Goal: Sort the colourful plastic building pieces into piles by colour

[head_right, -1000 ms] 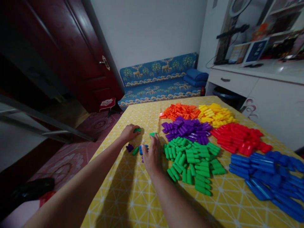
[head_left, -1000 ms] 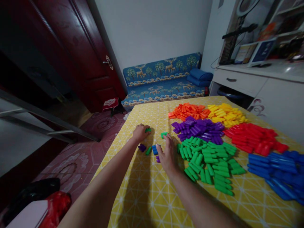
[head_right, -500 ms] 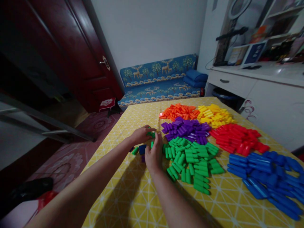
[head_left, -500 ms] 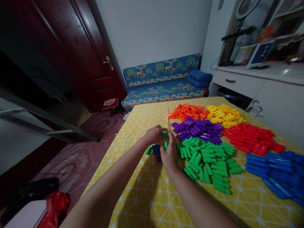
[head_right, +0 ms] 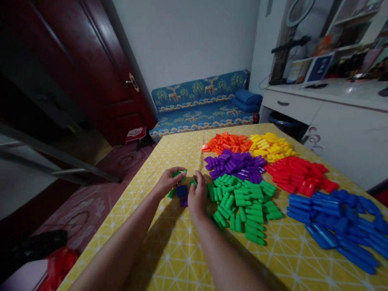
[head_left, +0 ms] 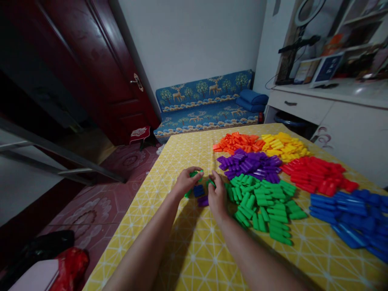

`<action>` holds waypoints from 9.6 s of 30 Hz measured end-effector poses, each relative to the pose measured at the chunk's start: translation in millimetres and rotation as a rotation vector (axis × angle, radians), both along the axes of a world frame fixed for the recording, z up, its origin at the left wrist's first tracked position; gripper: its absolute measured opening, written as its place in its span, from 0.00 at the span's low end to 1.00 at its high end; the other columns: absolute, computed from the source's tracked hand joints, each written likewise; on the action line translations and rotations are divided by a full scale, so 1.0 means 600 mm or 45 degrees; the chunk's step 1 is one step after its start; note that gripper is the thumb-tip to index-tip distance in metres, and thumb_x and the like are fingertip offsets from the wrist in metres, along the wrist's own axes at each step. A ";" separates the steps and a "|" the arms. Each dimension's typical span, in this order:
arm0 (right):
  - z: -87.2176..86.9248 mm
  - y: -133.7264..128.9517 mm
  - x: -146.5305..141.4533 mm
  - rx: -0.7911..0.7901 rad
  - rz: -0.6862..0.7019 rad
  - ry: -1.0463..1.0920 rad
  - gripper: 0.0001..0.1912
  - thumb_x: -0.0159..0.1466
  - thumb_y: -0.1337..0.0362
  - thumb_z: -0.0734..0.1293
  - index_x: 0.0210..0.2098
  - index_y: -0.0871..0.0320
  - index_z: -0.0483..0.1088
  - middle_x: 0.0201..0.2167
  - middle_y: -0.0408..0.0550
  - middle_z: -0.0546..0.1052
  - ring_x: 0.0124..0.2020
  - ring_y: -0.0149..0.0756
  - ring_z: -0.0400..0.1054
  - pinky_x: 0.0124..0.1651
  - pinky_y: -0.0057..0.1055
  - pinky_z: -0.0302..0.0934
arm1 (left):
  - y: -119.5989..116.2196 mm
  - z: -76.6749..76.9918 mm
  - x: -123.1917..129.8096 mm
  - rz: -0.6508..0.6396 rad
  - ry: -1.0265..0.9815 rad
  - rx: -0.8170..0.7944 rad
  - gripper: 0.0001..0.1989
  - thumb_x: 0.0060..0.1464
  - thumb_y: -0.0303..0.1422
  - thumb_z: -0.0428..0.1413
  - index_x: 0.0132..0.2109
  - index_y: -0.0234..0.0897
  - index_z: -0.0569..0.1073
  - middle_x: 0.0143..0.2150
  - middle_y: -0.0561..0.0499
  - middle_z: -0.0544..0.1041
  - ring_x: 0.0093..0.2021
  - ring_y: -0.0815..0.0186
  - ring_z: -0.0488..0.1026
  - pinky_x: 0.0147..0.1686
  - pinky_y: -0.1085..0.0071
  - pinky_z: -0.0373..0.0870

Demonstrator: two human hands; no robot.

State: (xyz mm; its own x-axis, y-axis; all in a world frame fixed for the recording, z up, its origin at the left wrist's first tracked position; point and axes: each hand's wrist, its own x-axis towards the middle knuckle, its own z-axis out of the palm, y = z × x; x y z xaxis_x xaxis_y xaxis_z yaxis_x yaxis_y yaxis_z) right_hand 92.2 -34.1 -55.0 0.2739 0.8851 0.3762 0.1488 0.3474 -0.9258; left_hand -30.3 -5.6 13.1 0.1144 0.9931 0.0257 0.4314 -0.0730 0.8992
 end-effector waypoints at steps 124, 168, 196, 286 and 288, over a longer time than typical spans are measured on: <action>0.104 0.025 -0.001 -0.099 0.400 -1.712 0.19 0.65 0.70 0.59 0.54 0.55 0.69 0.53 0.55 0.71 0.52 0.46 0.65 0.48 0.38 0.62 | -0.029 -0.062 -0.039 0.630 0.677 0.426 0.16 0.64 0.40 0.48 0.41 0.38 0.79 0.42 0.44 0.74 0.42 0.62 0.71 0.42 0.69 0.66; 0.080 -0.055 0.050 0.180 0.315 -0.883 0.16 0.66 0.64 0.61 0.52 0.55 0.68 0.49 0.52 0.75 0.49 0.41 0.71 0.51 0.38 0.65 | -0.058 -0.042 -0.009 -0.037 -0.454 0.285 0.29 0.60 0.53 0.47 0.49 0.34 0.79 0.35 0.46 0.80 0.35 0.63 0.74 0.38 0.69 0.69; 0.056 -0.063 0.025 -0.075 0.626 -0.529 0.12 0.63 0.65 0.64 0.45 0.57 0.73 0.35 0.46 0.79 0.34 0.35 0.74 0.38 0.31 0.68 | -0.035 -0.044 -0.038 0.303 -2.041 -0.193 0.36 0.58 0.60 0.35 0.55 0.42 0.70 0.58 0.37 0.70 0.58 0.48 0.68 0.51 0.43 0.69; 0.148 0.132 0.290 -0.455 -0.369 -1.542 0.20 0.65 0.56 0.61 0.50 0.63 0.69 0.40 0.60 0.79 0.41 0.46 0.74 0.39 0.34 0.61 | -0.044 -0.036 -0.019 -0.468 -1.990 -0.383 0.49 0.53 0.63 0.42 0.71 0.34 0.43 0.70 0.30 0.52 0.69 0.46 0.54 0.65 0.48 0.47; 0.149 0.129 0.289 -0.471 -0.384 -1.547 0.20 0.66 0.55 0.61 0.51 0.63 0.68 0.40 0.60 0.79 0.42 0.47 0.74 0.39 0.34 0.61 | -0.044 -0.037 -0.020 -0.469 -1.992 -0.378 0.50 0.54 0.63 0.41 0.71 0.29 0.43 0.70 0.29 0.52 0.70 0.47 0.52 0.65 0.51 0.48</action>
State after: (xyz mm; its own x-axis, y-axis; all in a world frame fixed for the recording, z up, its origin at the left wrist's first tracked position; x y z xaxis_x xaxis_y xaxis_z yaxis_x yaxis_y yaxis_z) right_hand 265.4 43.0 34.5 0.1381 0.9527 0.2708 0.9797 -0.0913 -0.1785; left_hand -42.2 -31.8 -9.1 0.3805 0.9105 0.1619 -0.8619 0.2857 0.4189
